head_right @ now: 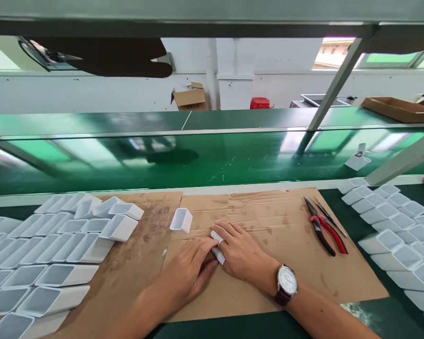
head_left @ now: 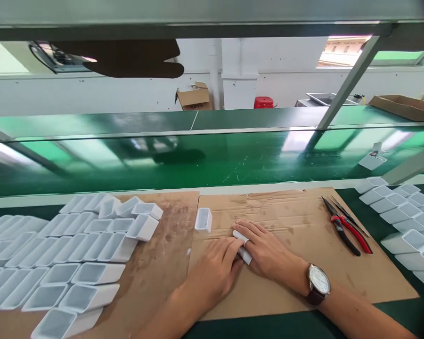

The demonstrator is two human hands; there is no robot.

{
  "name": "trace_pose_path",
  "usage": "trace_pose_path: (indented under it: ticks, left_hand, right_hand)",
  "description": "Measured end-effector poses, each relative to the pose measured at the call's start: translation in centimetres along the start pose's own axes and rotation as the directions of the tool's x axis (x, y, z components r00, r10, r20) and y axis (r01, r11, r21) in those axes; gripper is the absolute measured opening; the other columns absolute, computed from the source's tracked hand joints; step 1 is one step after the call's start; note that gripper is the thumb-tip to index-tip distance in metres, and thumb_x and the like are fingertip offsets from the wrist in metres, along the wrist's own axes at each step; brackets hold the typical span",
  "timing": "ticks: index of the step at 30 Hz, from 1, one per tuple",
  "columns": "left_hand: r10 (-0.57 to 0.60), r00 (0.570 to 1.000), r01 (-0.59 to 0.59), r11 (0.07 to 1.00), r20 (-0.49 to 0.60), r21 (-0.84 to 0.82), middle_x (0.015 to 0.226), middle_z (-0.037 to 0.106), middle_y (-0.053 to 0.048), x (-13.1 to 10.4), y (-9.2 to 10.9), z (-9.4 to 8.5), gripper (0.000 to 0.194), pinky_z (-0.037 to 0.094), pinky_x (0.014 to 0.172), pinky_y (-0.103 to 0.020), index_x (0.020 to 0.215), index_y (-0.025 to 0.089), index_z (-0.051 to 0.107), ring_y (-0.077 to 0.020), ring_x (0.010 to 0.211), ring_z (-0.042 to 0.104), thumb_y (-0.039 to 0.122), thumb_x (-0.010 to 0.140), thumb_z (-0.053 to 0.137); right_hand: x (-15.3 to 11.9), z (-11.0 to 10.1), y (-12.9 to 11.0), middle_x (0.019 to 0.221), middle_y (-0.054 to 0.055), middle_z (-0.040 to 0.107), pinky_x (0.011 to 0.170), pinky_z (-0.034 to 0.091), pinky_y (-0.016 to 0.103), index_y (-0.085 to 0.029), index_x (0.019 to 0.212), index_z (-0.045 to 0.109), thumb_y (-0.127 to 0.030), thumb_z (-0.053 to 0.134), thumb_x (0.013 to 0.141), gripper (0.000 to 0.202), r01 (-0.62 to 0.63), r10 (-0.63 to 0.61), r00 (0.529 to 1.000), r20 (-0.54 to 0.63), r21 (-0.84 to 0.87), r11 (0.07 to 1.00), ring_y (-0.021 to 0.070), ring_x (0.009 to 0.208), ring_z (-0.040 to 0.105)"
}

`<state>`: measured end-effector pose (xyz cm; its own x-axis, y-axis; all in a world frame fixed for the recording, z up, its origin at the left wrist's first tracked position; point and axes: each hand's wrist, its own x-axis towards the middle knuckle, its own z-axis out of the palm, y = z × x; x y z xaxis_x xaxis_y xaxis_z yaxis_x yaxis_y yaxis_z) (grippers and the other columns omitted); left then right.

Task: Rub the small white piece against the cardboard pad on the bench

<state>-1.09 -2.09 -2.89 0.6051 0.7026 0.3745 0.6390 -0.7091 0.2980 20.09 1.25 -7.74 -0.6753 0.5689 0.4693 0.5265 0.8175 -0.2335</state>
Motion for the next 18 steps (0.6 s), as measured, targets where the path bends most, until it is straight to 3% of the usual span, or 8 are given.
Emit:
trace_pose_path:
  ticks: [6, 9, 11, 13, 18]
  left_hand:
    - [0.036, 0.999, -0.037, 0.990, 0.012, 0.135, 0.129, 0.073, -0.018, -0.3, -0.2, 0.6, 0.040, 0.062, 0.102, -0.045, 0.144, 0.008, 0.053, -0.0313, 0.121, 0.069, 0.020, 0.107, 0.049]
    - [0.047, 0.999, -0.049, 0.984, 0.015, 0.174, 0.130, 0.073, -0.019, -0.5, -0.3, 0.9, 0.039, 0.061, 0.102, -0.046, 0.143, 0.007, 0.055, -0.0326, 0.123, 0.069, 0.024, 0.109, 0.048]
    - [0.048, 0.998, -0.052, 0.983, 0.029, 0.174, 0.131, 0.073, -0.020, -0.5, -0.3, 0.9, 0.044, 0.061, 0.102, -0.048, 0.144, 0.006, 0.054, -0.0340, 0.123, 0.069, 0.034, 0.110, 0.053]
    - [0.051, 0.997, -0.058, 0.987, 0.053, 0.151, 0.133, 0.072, -0.021, -0.6, -0.3, 0.7, 0.062, 0.061, 0.103, -0.050, 0.146, 0.006, 0.052, -0.0360, 0.124, 0.068, 0.052, 0.106, 0.060]
    - [0.064, 0.995, -0.068, 0.997, 0.082, 0.046, 0.139, 0.068, -0.025, -0.7, 0.1, 0.3, 0.109, 0.057, 0.109, -0.056, 0.153, 0.007, 0.046, -0.0407, 0.129, 0.066, 0.088, 0.083, 0.067]
  right_hand:
    - [-0.6, 1.1, 0.1, 0.153, 0.033, 0.054, 0.113, 0.057, 0.064, -0.003, 0.136, 0.059, -0.010, 0.053, 0.091, 0.045, -0.192, 0.166, 0.975, -0.146, -0.191, 0.963, 0.0444, 0.153, 0.045]
    - [-0.9, 1.6, 0.5, 0.154, 0.033, 0.054, 0.113, 0.058, 0.064, -0.001, 0.142, 0.054, -0.011, 0.052, 0.091, 0.052, -0.196, 0.175, 0.976, -0.132, -0.171, 0.965, 0.0452, 0.153, 0.045]
    - [-1.0, 1.5, 0.9, 0.156, 0.031, 0.053, 0.112, 0.059, 0.064, -0.001, 0.144, 0.052, -0.013, 0.050, 0.093, 0.053, -0.184, 0.171, 0.981, -0.096, -0.148, 0.972, 0.0449, 0.152, 0.046]
    - [-1.0, 1.2, 1.1, 0.159, 0.030, 0.051, 0.113, 0.059, 0.064, -0.001, 0.148, 0.049, -0.015, 0.049, 0.095, 0.055, -0.177, 0.171, 0.984, -0.055, -0.138, 0.974, 0.0441, 0.152, 0.046]
    - [-1.0, 0.6, 1.5, 0.164, 0.028, 0.047, 0.120, 0.053, 0.065, -0.001, 0.155, 0.043, -0.016, 0.047, 0.093, 0.064, -0.151, 0.153, 0.988, 0.019, -0.106, 0.983, 0.0410, 0.159, 0.039]
